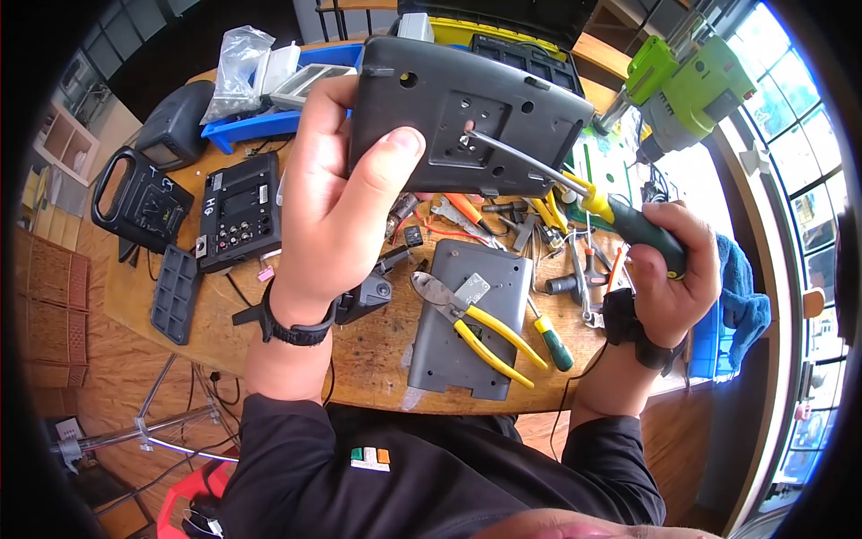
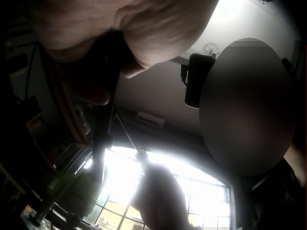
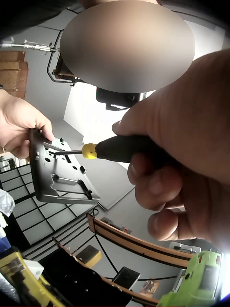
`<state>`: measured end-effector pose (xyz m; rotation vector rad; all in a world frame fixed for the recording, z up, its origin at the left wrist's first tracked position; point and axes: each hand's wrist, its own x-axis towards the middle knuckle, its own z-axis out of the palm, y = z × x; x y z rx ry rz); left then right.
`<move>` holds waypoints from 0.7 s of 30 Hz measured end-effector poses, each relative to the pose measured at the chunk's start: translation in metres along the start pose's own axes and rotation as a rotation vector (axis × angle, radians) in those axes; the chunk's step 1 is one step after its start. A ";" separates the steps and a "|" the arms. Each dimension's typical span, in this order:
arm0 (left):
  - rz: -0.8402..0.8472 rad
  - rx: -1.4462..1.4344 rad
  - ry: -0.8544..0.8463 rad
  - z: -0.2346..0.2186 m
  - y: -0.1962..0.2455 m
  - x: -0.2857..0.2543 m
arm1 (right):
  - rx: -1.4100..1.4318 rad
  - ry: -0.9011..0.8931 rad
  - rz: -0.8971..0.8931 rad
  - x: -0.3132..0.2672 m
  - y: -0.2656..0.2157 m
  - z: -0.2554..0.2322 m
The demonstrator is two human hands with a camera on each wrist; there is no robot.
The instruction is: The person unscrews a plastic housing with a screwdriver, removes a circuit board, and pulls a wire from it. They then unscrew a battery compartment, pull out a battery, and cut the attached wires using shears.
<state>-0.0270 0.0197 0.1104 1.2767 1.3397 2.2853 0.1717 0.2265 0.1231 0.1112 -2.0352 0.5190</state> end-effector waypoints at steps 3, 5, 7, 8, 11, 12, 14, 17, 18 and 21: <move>-0.004 0.013 0.004 0.001 0.001 -0.001 | 0.014 0.012 0.018 0.000 0.000 0.001; -0.008 0.017 0.006 0.001 0.002 -0.001 | 0.008 0.016 0.026 0.000 -0.001 0.001; -0.007 0.020 -0.004 -0.001 0.000 -0.001 | 0.003 0.013 0.023 0.000 -0.001 0.001; -0.009 0.021 -0.006 -0.001 0.000 -0.001 | 0.005 0.010 0.019 0.000 0.000 0.001; -0.008 0.021 -0.011 -0.001 0.000 -0.001 | -0.006 0.031 0.015 -0.001 0.000 0.002; -0.003 0.020 -0.012 0.000 0.000 -0.001 | -0.008 0.031 0.016 -0.001 0.000 0.001; -0.007 0.014 -0.014 0.001 0.001 -0.001 | -0.007 0.018 0.022 -0.001 0.000 0.000; -0.020 0.010 -0.017 0.002 0.003 -0.001 | -0.030 0.003 0.025 -0.001 -0.002 0.000; -0.013 0.013 -0.017 0.001 0.001 -0.001 | -0.050 0.011 0.015 -0.001 -0.001 0.000; -0.008 0.007 -0.024 0.000 0.000 -0.001 | -0.093 0.040 -0.019 -0.002 0.003 -0.002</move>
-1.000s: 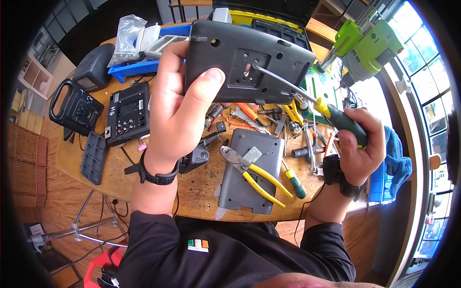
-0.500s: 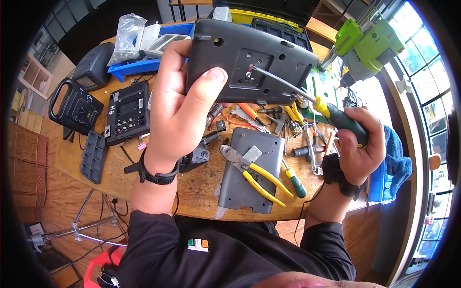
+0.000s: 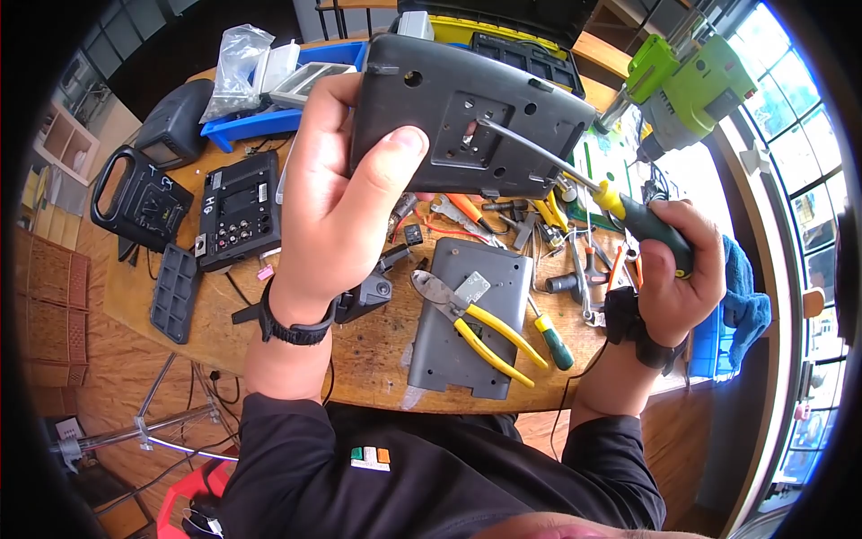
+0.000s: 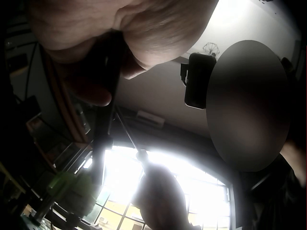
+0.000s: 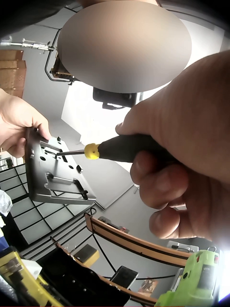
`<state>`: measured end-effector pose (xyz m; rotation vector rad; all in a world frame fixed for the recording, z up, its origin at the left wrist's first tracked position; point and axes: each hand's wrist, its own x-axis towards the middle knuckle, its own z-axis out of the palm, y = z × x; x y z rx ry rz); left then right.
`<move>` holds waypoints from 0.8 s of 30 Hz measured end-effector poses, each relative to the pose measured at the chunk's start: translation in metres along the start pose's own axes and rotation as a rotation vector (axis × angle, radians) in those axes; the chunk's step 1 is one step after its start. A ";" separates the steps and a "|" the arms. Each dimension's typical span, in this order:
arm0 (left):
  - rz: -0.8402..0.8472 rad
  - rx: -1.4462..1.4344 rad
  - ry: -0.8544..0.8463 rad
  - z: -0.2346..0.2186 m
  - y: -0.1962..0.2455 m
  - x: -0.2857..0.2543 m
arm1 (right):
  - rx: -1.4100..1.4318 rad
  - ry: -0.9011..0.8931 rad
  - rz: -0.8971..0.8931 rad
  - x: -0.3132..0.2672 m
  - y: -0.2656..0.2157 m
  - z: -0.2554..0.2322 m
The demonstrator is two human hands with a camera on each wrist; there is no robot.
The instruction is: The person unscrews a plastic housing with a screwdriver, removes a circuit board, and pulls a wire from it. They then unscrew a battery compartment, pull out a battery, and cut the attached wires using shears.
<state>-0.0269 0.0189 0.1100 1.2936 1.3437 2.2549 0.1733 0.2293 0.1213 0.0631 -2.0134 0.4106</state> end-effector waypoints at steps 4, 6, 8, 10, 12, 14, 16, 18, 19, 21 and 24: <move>0.000 0.009 0.031 0.005 0.002 0.000 | 0.052 -0.038 0.043 0.001 -0.004 0.000; 0.013 0.020 0.019 0.002 -0.001 0.000 | 0.028 -0.031 0.041 0.001 -0.005 0.000; 0.017 0.020 0.008 0.001 -0.001 0.000 | 0.033 -0.011 0.047 0.001 -0.005 0.001; 0.004 0.007 -0.005 0.001 0.000 0.000 | 0.035 -0.007 0.031 0.001 -0.004 0.002; 0.016 0.015 0.044 0.006 0.003 0.001 | 0.026 -0.021 0.025 0.001 -0.004 -0.001; 0.029 0.056 0.096 0.005 0.003 0.002 | 0.032 -0.011 0.077 -0.002 -0.005 -0.007; 0.068 0.076 0.086 -0.002 0.005 0.002 | 0.036 0.121 0.135 -0.006 -0.006 -0.010; 0.096 0.122 0.147 -0.002 0.006 0.002 | 0.076 0.216 0.159 -0.007 -0.003 -0.018; 0.073 0.136 0.127 -0.002 0.008 0.001 | 0.089 0.261 0.157 -0.007 -0.001 -0.023; 0.041 0.190 0.118 0.001 0.007 0.000 | 0.154 0.328 0.156 -0.006 0.000 -0.032; -0.084 0.345 0.023 0.001 -0.005 -0.002 | 0.192 0.435 0.140 -0.003 0.004 -0.046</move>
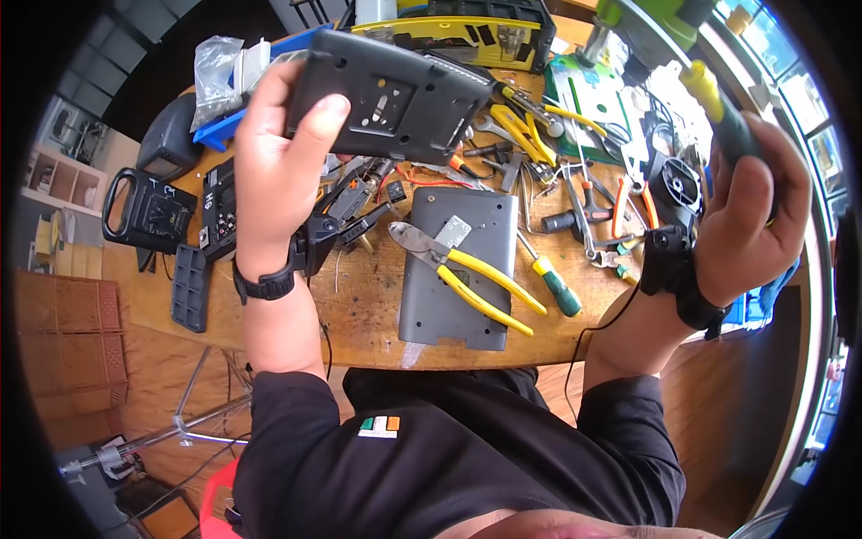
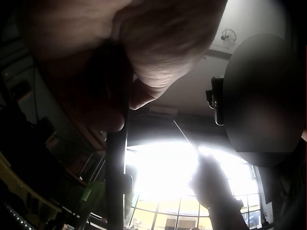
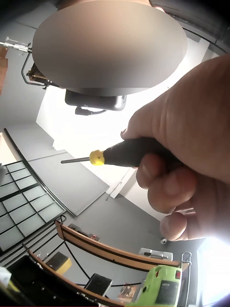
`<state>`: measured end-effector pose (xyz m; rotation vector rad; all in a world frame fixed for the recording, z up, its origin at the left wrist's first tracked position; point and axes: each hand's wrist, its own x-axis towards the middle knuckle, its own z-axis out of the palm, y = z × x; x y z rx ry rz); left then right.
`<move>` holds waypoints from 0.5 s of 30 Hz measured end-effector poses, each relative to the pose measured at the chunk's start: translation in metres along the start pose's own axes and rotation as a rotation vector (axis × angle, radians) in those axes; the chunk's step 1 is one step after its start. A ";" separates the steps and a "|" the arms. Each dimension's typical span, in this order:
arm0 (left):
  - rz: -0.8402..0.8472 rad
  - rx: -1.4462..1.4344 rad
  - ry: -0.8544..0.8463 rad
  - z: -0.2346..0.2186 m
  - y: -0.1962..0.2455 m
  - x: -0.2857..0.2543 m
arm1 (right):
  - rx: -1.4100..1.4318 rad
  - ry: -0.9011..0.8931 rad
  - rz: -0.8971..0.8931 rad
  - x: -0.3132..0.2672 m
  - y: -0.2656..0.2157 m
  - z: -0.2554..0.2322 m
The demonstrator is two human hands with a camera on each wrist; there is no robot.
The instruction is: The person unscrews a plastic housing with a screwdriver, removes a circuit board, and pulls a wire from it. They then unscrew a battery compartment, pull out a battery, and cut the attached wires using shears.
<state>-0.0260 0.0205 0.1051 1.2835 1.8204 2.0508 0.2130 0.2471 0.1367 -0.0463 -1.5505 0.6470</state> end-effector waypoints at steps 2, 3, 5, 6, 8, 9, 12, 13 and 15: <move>-0.088 0.057 -0.086 0.006 -0.014 -0.001 | -0.005 0.062 0.028 0.002 -0.001 -0.007; -0.125 0.096 -0.095 0.011 -0.024 -0.001 | -0.018 0.106 0.054 0.004 -0.001 -0.010; -0.056 0.367 -0.220 0.017 -0.032 0.001 | -0.002 0.213 0.112 0.006 0.000 -0.017; 0.004 0.530 -0.308 0.019 -0.033 0.004 | 0.014 0.213 0.123 0.006 0.001 -0.020; 0.189 0.722 -0.430 0.031 -0.036 0.007 | 0.046 0.214 0.145 0.007 0.001 -0.027; 0.250 0.716 -0.505 0.038 -0.039 0.007 | 0.067 0.145 0.129 0.011 0.007 -0.038; 0.418 0.708 -0.671 0.063 -0.049 0.005 | 0.104 0.130 0.103 0.014 0.004 -0.036; 0.487 0.720 -0.716 0.070 -0.053 0.006 | 0.071 0.180 0.105 0.012 0.001 -0.031; 0.564 0.767 -0.785 0.084 -0.053 0.004 | 0.074 0.193 0.110 0.013 0.003 -0.034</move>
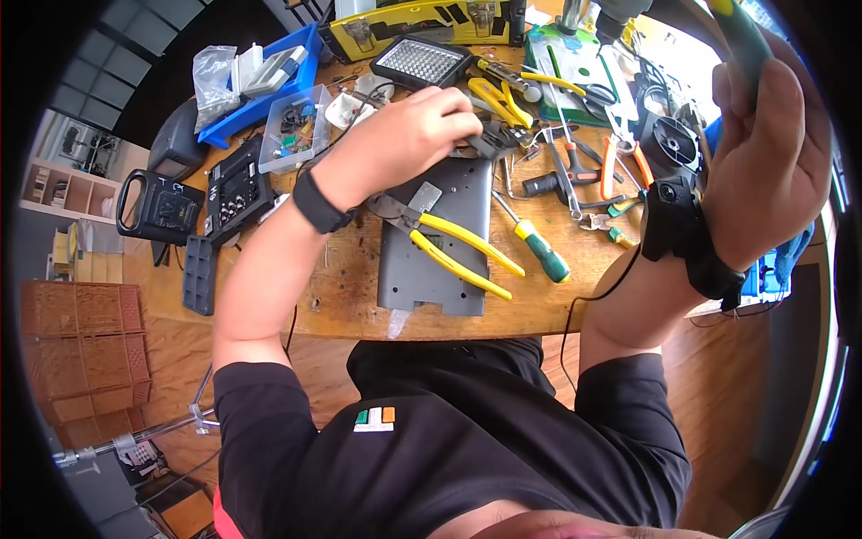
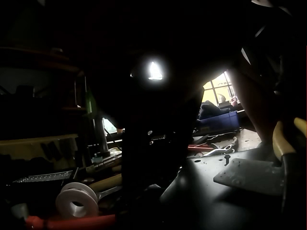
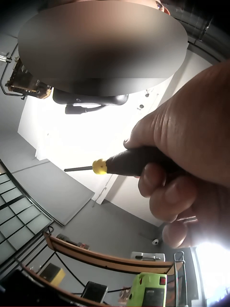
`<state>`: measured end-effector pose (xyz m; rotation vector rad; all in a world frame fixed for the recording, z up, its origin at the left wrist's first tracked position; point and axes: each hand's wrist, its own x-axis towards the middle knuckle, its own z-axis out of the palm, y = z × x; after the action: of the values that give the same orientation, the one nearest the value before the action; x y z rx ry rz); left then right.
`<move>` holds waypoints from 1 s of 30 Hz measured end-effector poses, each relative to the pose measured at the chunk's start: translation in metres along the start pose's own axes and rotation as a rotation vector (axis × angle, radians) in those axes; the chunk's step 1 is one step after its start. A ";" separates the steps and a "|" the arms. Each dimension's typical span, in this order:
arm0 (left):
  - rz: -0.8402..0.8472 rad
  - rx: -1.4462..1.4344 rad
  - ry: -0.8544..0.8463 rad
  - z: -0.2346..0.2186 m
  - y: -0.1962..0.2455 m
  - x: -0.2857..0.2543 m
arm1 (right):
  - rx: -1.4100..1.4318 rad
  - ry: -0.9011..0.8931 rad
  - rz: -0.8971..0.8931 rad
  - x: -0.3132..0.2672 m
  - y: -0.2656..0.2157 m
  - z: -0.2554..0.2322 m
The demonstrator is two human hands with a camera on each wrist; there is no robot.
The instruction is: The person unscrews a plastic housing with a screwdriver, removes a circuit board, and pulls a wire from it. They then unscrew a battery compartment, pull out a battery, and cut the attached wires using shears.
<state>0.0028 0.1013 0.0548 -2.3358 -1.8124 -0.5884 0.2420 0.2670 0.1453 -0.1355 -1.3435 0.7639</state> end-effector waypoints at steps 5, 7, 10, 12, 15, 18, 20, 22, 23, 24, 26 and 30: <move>0.073 -0.033 -0.038 0.014 -0.004 0.011 | 0.031 -0.019 0.104 0.002 0.000 -0.009; 0.068 -0.041 -0.058 0.016 -0.012 0.006 | 0.050 -0.050 0.112 0.000 -0.007 -0.004; 0.029 -0.052 -0.163 0.012 -0.017 -0.008 | 0.104 -0.148 0.095 -0.004 -0.021 0.007; -0.008 -0.010 -0.179 0.008 -0.020 -0.018 | 0.047 -0.125 0.014 -0.006 -0.015 0.016; -0.033 0.045 -0.155 0.001 -0.023 -0.029 | -0.066 -0.134 0.053 -0.007 -0.014 0.024; -0.008 0.105 -0.005 -0.012 -0.016 -0.034 | -0.198 -0.231 0.107 -0.005 -0.014 0.023; -0.051 0.093 0.090 -0.024 -0.006 -0.040 | -0.254 -0.301 0.109 -0.003 -0.004 0.020; -0.074 0.112 0.145 -0.043 0.010 -0.050 | -0.232 -0.360 0.103 0.000 0.010 0.018; -0.087 0.119 0.172 -0.050 0.018 -0.057 | -0.183 -0.385 0.099 0.000 0.014 0.017; -0.114 0.123 0.196 -0.054 0.025 -0.067 | -0.223 -0.380 0.042 -0.001 0.011 0.018; -0.156 0.142 0.231 -0.060 0.039 -0.089 | -0.318 -0.364 -0.075 -0.005 0.006 0.021; -0.290 0.227 0.240 -0.065 0.060 -0.148 | -0.423 -0.373 0.024 -0.005 -0.003 0.024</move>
<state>0.0152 -0.0700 0.0665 -1.7905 -1.9960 -0.6285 0.2215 0.2540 0.1483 -0.3573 -1.8524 0.5297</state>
